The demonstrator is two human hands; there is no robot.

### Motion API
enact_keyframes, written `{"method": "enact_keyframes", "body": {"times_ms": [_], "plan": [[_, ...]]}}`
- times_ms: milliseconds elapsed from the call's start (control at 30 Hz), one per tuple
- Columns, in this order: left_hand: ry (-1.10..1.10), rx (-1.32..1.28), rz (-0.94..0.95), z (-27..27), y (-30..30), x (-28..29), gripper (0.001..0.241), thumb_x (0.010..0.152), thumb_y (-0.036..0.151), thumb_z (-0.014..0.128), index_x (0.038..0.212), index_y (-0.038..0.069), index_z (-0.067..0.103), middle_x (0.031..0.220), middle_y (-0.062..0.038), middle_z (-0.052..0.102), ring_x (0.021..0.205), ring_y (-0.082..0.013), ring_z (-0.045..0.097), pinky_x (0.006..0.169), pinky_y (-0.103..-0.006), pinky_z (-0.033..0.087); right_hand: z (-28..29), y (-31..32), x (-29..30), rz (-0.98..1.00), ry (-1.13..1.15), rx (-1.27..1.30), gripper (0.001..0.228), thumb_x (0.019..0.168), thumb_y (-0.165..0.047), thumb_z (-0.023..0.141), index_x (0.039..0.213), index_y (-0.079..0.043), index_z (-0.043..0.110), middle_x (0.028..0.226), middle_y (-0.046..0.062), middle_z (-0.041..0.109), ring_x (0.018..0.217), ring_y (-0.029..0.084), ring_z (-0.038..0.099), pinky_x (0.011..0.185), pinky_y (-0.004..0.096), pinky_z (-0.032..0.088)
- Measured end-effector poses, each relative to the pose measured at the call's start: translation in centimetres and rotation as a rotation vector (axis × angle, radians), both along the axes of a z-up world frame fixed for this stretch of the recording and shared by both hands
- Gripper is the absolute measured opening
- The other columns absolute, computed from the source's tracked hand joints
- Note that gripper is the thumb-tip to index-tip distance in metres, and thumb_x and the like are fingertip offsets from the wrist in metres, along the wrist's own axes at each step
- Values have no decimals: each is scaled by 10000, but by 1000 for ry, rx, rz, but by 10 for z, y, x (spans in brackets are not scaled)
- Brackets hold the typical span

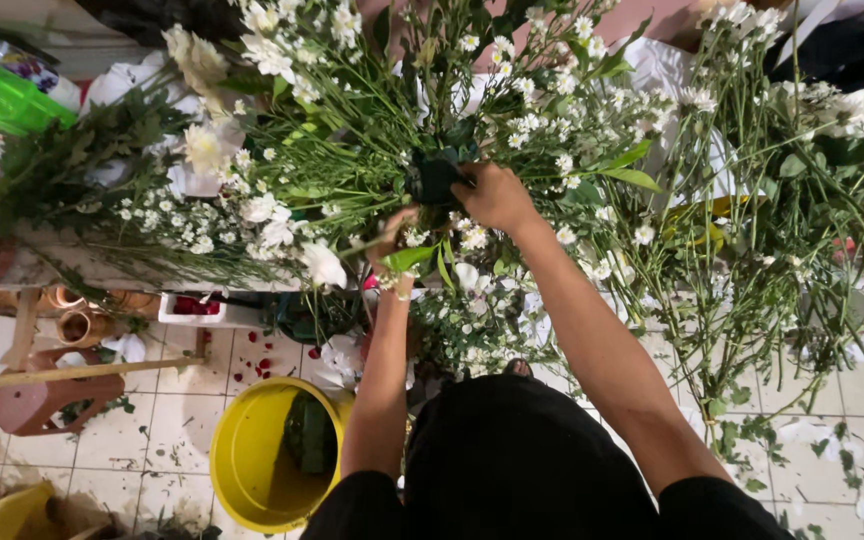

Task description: The person arranges a flower bouquet by cutting the stems with shears and inserting them into floral foam, while handling many white flowers.

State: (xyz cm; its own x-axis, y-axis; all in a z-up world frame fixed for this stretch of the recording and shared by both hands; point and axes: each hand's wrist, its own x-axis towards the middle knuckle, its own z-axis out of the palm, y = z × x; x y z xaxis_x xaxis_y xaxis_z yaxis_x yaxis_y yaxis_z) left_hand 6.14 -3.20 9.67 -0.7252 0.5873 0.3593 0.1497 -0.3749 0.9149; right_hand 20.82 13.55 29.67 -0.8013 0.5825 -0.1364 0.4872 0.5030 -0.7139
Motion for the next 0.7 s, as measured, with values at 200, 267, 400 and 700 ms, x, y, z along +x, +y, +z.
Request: {"method": "enact_keyframes", "body": {"times_ms": [200,267,400,700], "plan": [[-366,-297,-70,66,-3,27,664,686,-132,758,1315,64,676,1264,-174,662,1165,-361,571,954,-389,550,-14,12,-6,13,-13,3,365,966,-301,658,1213,-47,742,1023,280,738,1022,527,680,912,605,537],[-413,-260,262,95,7,47,425,680,-14,775,1083,113,817,1054,-168,760,952,-272,694,773,-357,605,-25,20,-12,15,-90,39,385,930,-393,662,1175,-112,755,1025,242,748,1038,487,687,920,583,540],[-124,-147,244,-31,29,11,804,388,-117,904,1155,100,799,1053,-183,760,1011,-289,693,891,-370,561,-24,21,-11,26,-101,34,377,917,-405,667,1153,-126,761,1021,238,747,1043,487,683,913,585,540],[-174,203,65,-97,32,-11,772,511,-143,921,1242,-98,676,1222,-314,668,1154,-400,649,1018,-474,504,-36,26,-11,13,-117,17,361,913,-402,674,1159,-155,767,1002,213,756,1031,469,698,908,562,552]]}}
